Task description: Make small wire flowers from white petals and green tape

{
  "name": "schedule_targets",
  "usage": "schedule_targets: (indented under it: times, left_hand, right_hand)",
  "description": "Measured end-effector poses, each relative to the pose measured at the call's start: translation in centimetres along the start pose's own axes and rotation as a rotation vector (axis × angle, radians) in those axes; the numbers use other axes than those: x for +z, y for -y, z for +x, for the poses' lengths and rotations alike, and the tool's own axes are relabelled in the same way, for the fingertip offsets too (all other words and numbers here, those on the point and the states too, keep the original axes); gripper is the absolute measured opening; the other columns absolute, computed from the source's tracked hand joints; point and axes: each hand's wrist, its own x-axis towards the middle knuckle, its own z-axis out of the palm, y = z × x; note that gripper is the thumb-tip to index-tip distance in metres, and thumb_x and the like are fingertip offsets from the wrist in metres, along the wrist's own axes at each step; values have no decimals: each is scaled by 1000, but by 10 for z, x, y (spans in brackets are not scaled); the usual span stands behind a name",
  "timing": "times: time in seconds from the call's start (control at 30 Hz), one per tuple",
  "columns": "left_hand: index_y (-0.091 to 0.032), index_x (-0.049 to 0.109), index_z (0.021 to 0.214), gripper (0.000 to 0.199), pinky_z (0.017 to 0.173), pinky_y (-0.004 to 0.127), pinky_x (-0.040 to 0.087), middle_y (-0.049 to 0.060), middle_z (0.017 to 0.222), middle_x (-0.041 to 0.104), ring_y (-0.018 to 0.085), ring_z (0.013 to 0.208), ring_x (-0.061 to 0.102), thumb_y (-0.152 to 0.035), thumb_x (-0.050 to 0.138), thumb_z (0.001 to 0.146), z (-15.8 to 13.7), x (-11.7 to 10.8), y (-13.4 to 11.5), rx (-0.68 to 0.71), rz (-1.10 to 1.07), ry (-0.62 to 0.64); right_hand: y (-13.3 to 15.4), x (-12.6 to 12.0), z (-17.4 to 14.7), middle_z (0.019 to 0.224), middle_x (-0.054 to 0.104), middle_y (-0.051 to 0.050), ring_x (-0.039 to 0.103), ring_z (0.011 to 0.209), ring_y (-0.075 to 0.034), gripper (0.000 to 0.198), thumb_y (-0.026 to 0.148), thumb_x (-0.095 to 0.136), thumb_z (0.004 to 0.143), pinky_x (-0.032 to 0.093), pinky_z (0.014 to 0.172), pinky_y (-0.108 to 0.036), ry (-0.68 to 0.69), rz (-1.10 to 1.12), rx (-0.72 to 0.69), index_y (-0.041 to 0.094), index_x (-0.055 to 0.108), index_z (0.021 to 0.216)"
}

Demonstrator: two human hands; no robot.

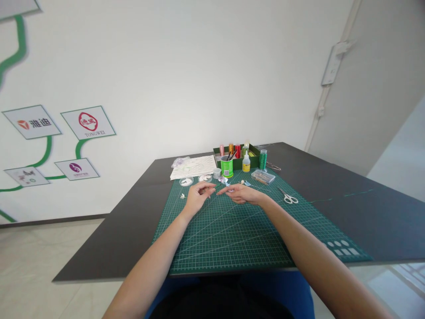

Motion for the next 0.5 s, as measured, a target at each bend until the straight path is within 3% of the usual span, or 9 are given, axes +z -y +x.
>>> schedule_targets:
  times: [0.3, 0.5]
  left_hand:
    - [-15, 73, 91, 29, 50, 22, 38, 0, 63, 63, 9, 50, 52, -37, 76, 72, 3, -1, 5, -122, -122, -68]
    - [-13, 72, 92, 35, 44, 20, 32, 1, 63, 65, 8, 48, 50, -38, 78, 68, 4, -3, 8, -205, -201, -117]
  right_hand:
    - [5, 2, -2, 47, 23, 12, 15, 41, -5, 47, 36, 62, 88, 13, 39, -20, 13, 58, -11, 10, 60, 128]
    - [5, 0, -4, 45, 30, 11, 20, 39, -6, 48, 30, 62, 89, 16, 41, -21, -32, 178, -124, 11, 56, 132]
